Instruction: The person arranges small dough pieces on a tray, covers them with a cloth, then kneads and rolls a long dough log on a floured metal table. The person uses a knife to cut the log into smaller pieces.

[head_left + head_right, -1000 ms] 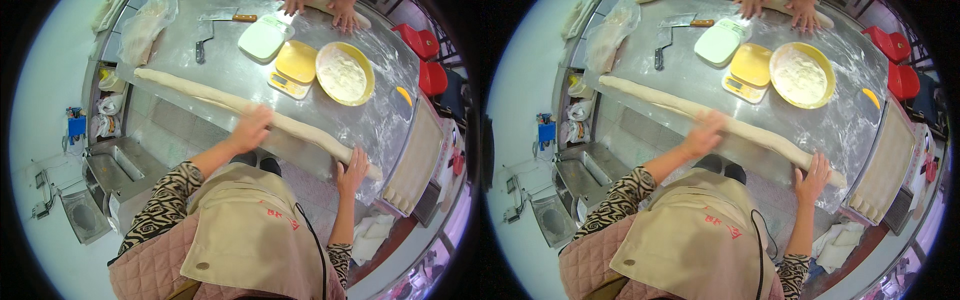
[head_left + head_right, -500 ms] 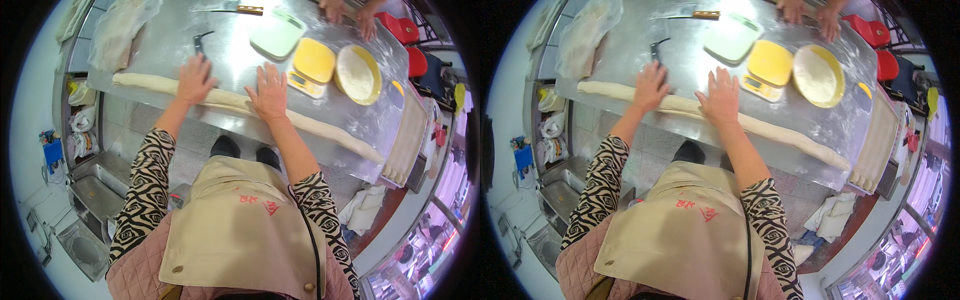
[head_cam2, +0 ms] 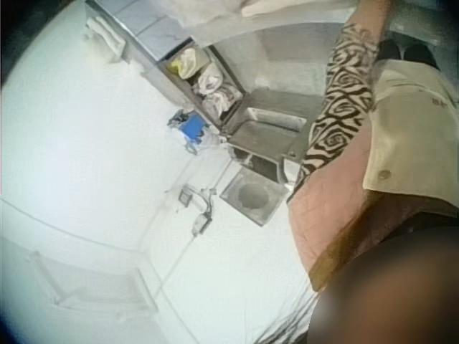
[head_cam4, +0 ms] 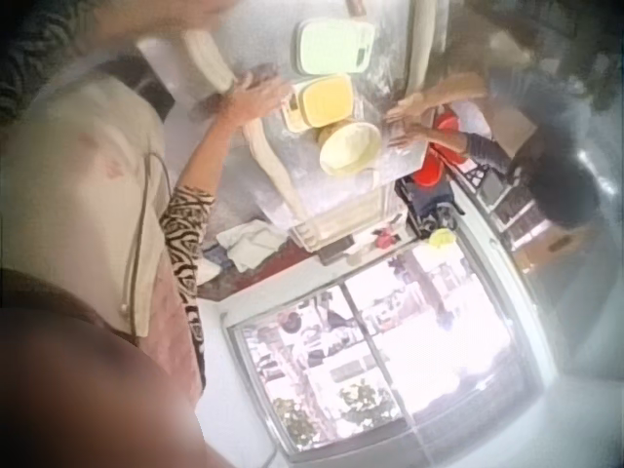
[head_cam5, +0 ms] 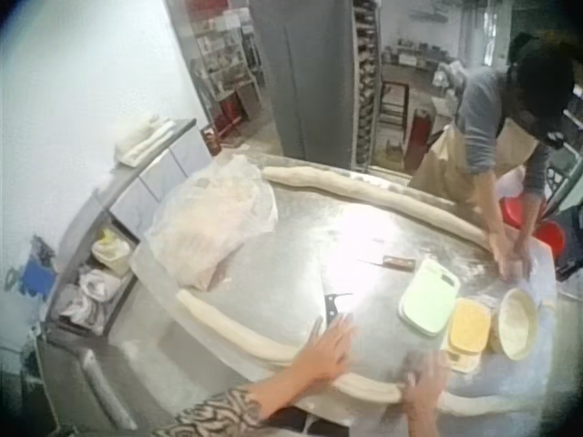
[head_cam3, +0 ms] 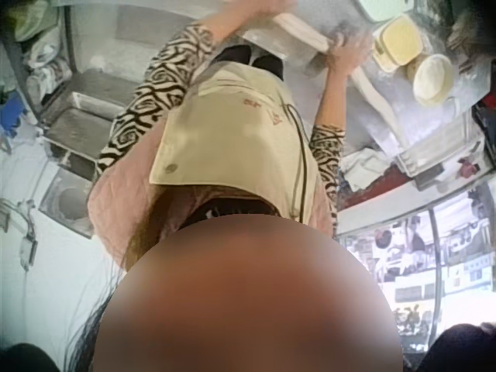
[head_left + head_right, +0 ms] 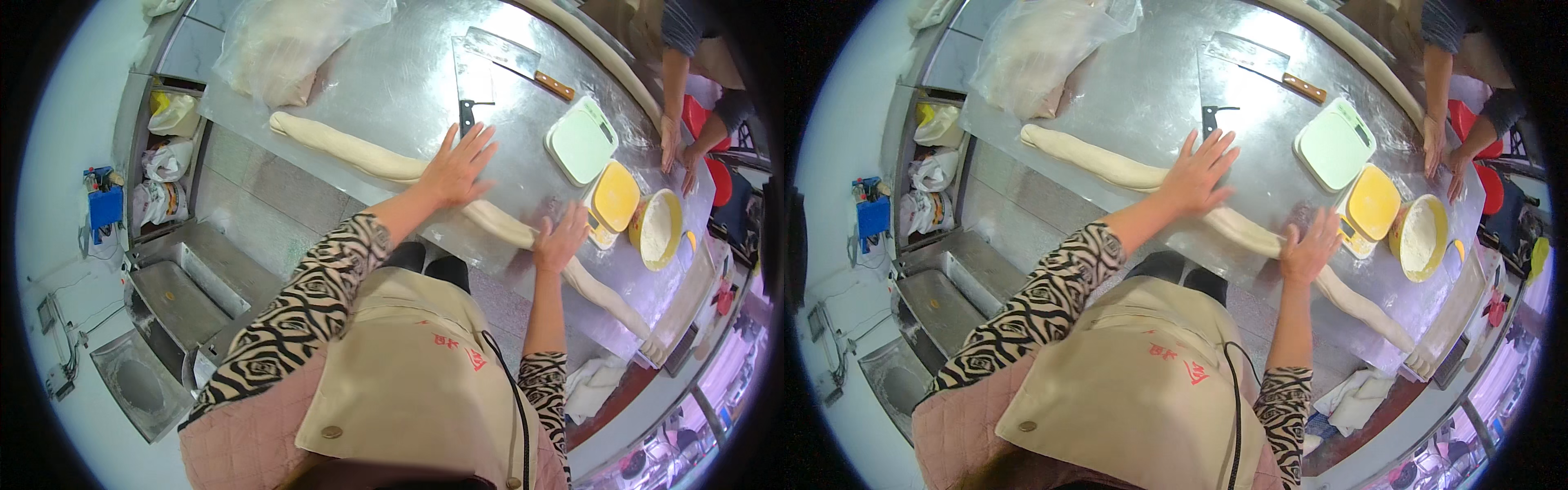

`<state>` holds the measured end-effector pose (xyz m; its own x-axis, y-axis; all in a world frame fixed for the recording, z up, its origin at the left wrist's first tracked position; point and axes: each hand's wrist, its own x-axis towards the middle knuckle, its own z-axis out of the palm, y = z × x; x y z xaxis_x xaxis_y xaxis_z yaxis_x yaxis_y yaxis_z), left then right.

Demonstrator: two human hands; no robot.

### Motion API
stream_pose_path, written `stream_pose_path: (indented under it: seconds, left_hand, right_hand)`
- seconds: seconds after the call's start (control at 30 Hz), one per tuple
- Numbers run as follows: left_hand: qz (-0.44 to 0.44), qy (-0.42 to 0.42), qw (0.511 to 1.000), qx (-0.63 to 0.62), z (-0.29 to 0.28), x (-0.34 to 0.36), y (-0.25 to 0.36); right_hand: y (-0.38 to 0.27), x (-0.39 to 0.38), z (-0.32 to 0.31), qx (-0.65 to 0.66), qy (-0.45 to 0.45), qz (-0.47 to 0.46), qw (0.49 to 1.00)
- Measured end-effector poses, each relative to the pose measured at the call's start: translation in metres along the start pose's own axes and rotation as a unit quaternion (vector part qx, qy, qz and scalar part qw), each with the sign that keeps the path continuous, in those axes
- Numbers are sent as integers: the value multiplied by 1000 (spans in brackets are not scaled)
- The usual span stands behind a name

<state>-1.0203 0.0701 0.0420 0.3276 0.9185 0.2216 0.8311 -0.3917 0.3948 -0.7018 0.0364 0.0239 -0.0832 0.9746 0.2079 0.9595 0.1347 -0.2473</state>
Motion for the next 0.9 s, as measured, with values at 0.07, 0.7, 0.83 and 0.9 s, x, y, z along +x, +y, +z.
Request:
stream_pose_path:
  seconds: [0.07, 0.7, 0.83, 0.9]
  left_hand:
    - [-20, 56, 997, 40, 1, 15, -5]
    - [11, -52, 998, -17, -52, -39, -109]
    - [-74, -65, 993, 64, -129, -106, -226]
    - [-52, -149, 987, 28, -162, -149, -257]
  right_hand:
    - [5, 11, 5, 1, -18, 5, 1000]
    - [-161, 58, 18, 106, 13, 12, 994]
    - [-333, 77, 79, 56, -47, -87, 994]
    - [-387, 47, 89, 28, -153, -70, 985]
